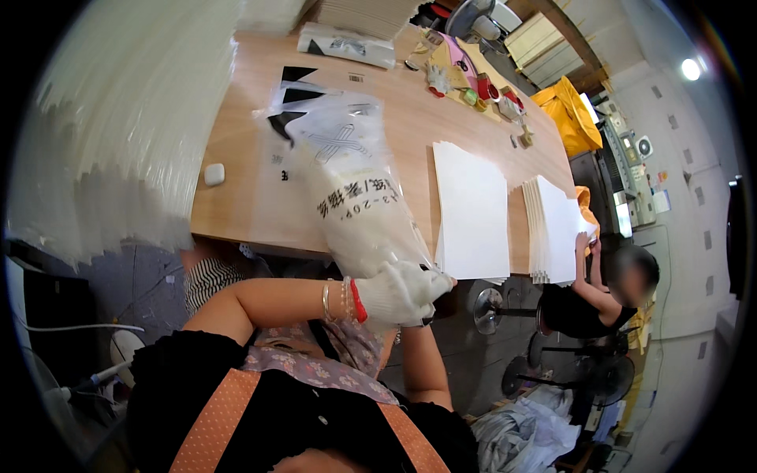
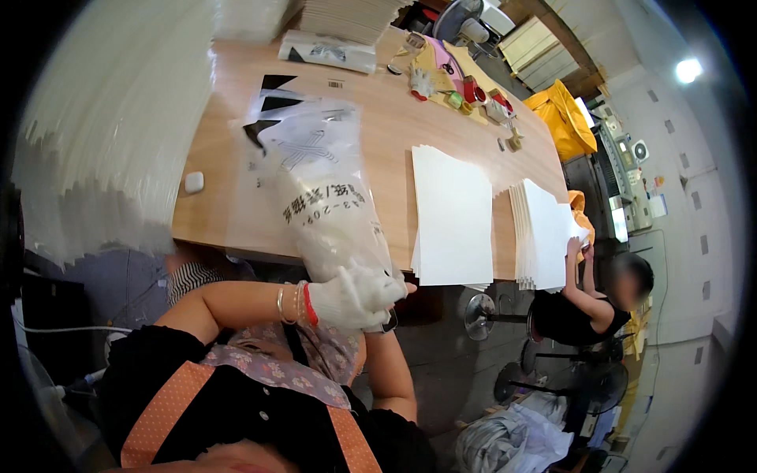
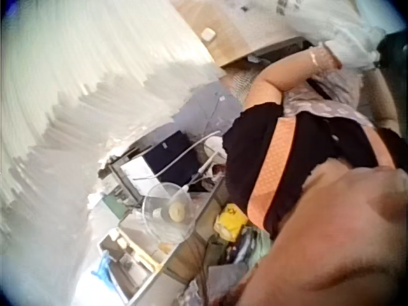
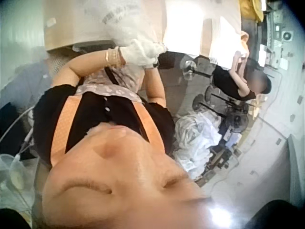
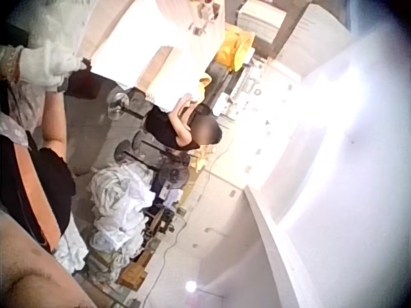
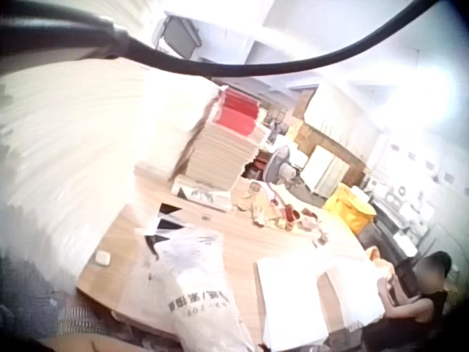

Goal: The person repeatedly picks up stacks of white paper and places them into clear plastic packaging bags. They fold the top of the bags over the paper to seal them and then stack the packaged units on the table.

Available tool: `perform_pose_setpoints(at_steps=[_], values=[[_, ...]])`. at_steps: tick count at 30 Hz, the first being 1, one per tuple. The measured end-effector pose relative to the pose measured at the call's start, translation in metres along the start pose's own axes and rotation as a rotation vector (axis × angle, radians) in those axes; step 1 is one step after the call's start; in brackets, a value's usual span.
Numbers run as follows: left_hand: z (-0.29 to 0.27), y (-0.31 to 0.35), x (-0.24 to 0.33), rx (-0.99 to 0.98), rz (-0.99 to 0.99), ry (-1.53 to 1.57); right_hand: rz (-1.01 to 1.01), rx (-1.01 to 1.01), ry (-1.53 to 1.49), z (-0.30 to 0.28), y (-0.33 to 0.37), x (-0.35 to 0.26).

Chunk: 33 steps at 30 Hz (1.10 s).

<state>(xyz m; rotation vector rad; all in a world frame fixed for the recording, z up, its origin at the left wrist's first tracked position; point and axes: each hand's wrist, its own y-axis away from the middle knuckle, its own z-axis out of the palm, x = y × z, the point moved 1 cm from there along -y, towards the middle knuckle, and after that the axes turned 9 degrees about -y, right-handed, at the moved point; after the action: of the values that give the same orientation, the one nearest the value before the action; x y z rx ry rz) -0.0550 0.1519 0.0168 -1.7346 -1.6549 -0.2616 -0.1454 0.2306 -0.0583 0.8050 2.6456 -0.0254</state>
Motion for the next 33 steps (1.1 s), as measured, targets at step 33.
perform_pose_setpoints(at_steps=[33], values=[[0.001,0.258,-0.086,0.318,-0.874,-0.532,0.092,0.085,-0.703,0.099,0.096,0.055]])
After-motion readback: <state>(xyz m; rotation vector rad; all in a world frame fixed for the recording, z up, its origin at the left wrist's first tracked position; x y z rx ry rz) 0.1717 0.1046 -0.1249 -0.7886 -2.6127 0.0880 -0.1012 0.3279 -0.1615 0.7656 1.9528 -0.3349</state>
